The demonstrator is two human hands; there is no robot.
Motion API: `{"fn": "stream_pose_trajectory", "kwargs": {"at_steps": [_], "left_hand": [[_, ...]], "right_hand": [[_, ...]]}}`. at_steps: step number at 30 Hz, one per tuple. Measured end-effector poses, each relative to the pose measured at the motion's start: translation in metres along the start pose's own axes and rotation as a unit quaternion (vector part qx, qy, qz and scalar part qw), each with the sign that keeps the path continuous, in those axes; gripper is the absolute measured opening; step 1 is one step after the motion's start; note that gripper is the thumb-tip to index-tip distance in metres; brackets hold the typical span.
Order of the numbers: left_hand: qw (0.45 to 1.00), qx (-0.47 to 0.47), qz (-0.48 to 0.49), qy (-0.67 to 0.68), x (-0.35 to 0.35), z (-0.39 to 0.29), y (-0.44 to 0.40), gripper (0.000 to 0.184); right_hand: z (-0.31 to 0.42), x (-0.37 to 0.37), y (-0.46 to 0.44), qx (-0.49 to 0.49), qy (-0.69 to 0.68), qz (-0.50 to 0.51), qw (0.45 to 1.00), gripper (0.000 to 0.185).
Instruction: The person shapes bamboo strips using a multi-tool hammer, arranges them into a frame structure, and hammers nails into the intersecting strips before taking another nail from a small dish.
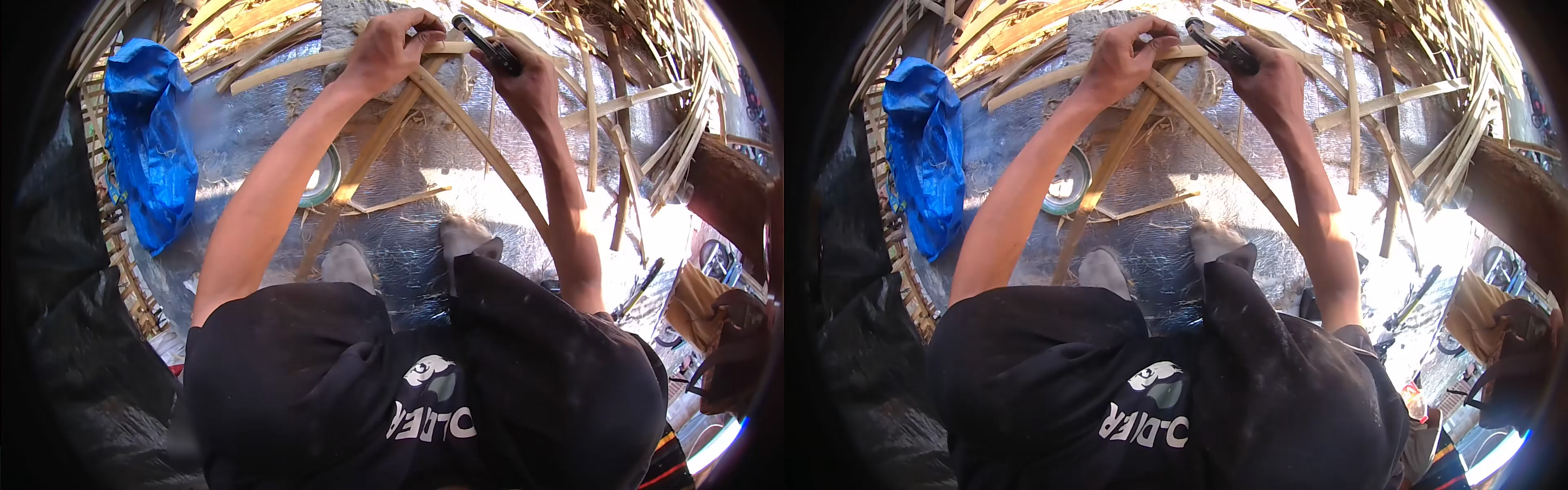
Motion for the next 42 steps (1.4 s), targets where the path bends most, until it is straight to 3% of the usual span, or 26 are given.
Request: {"fn": "stream_pose_trajectory", "kwargs": {"at_steps": [14,20,22,25,33,36,38,42], "left_hand": [[1.000,0.019,-0.006,0.016,0.005,-0.005,0.000,0.015],[0.998,0.051,-0.014,-0.039,0.005,-0.012,0.000,0.017],[0.999,0.028,-0.025,0.032,0.004,-0.012,-0.001,0.016],[1.000,-0.019,-0.006,0.010,-0.001,-0.021,-0.001,0.015],[0.999,0.004,-0.035,-0.008,0.001,-0.019,0.001,0.013],[0.999,0.014,-0.040,-0.023,0.001,-0.021,0.000,0.014],[0.998,0.028,-0.045,-0.035,-0.001,-0.024,-0.001,0.014],[0.998,0.044,-0.036,-0.026,0.000,-0.026,-0.001,0.015]], "right_hand": [[-0.002,0.002,0.001,0.010,-0.014,0.013,1.000,0.041],[-0.001,0.001,0.001,0.009,-0.011,0.005,1.000,0.041],[-0.005,0.003,0.001,0.047,0.003,0.032,0.998,0.026],[-0.005,0.003,0.001,0.004,-0.007,0.004,1.000,0.041],[-0.009,0.006,0.004,-0.008,-0.013,-0.005,1.000,0.042],[-0.008,0.005,0.003,0.002,-0.017,-0.002,1.000,0.042],[-0.007,0.003,0.001,0.041,-0.015,0.025,0.999,0.031],[-0.008,0.003,0.000,0.054,-0.022,0.050,0.997,0.035]]}}
Point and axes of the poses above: each hand's wrist, its own y-axis away from the middle knuckle, its own x-axis out of the palm, z = x × y, the point moved 6 cm from there along -y, towards the middle knuckle, and after that the axes turned 4 degrees about z, right-handed, at the moved point
